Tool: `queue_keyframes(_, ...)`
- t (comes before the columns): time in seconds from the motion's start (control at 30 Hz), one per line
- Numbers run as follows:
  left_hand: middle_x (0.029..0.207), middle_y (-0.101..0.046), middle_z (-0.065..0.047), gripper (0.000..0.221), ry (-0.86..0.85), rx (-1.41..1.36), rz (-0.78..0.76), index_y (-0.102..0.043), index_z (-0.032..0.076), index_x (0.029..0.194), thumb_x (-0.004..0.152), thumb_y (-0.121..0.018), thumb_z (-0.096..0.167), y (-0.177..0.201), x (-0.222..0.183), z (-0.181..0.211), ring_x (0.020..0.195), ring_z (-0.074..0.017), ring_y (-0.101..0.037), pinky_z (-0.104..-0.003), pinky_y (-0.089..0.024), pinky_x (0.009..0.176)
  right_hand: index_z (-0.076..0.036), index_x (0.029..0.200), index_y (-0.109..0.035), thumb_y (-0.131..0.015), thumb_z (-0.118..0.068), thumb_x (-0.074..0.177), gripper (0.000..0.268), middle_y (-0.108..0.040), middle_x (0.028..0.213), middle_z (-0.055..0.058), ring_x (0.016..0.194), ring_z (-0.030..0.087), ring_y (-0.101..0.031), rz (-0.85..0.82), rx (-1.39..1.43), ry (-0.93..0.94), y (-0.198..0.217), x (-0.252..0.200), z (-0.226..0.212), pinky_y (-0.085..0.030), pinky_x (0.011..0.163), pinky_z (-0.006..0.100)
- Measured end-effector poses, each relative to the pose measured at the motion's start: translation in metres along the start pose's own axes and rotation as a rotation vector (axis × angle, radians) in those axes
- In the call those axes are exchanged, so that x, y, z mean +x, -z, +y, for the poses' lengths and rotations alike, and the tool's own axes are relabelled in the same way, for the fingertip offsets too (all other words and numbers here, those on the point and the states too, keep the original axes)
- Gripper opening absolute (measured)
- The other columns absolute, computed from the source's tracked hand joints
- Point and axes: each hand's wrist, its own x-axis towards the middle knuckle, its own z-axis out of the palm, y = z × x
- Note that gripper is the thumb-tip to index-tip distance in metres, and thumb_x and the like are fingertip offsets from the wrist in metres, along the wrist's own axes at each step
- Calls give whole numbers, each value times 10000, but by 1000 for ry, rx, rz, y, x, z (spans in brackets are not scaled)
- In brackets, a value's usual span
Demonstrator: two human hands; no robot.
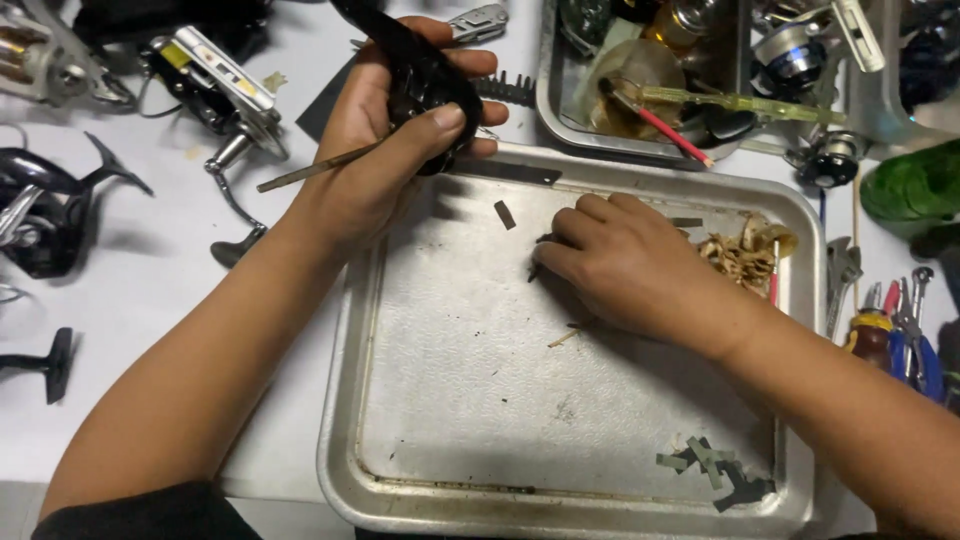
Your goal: Disassembling the housing and internal components of a fishing reel using various tools on a workbench.
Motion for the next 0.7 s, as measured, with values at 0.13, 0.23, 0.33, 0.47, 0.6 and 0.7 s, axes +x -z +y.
queue_keyframes(0.13,1434,-560,-173,489,-22,16,17,-380,100,1410,1001,-638,171,0,-10,16,1211,-284,-680,-372,-631,1003,-111,899,-655,-618,-115,854,58,-620,843,66,810,298,-585,-50,34,38,9,15,-1,-505,660,455)
queue_keyframes(0.23,1442,-558,-173,487,-25,-27,58,-381,122,1422,1004,-627,166,0,-14,24,1205,-260,-684,-333,-641,987,-139,899,-658,-663,-197,828,93,-629,849,39,811,270,-588,-8,-32,113,13,33,2,-470,684,407)
queue_keyframes(0.33,1471,-566,-232,500,-69,-110,104,-393,85,1428,996,-643,106,2,-18,27,1234,-323,-691,-325,-641,995,-140,893,-652,-675,-135,869,33,-625,818,34,794,280,-601,161,-83,122,1,64,4,-453,651,402)
queue_keyframes(0.47,1484,-544,-211,437,-160,-111,88,-407,101,1403,1034,-638,135,9,-26,33,1255,-335,-676,-338,-631,996,-206,808,-627,-664,-183,858,66,-661,794,-19,723,230,-627,360,-256,76,-20,111,2,-441,641,378)
queue_keyframes(0.6,1477,-532,-239,470,-121,-144,124,-381,104,1426,1016,-609,99,9,-37,42,1271,-367,-658,-382,-634,1045,-170,796,-640,-623,-148,816,35,-619,715,8,617,257,-595,515,-246,6,-40,133,-2,-410,531,417)
queue_keyframes(0.7,1459,-516,-259,509,-102,-131,152,-359,83,1436,989,-602,98,8,-41,45,1267,-379,-649,-380,-621,1046,-152,729,-635,-656,-165,762,42,-625,695,18,583,284,-601,497,-178,-9,-38,131,-3,-431,451,442)
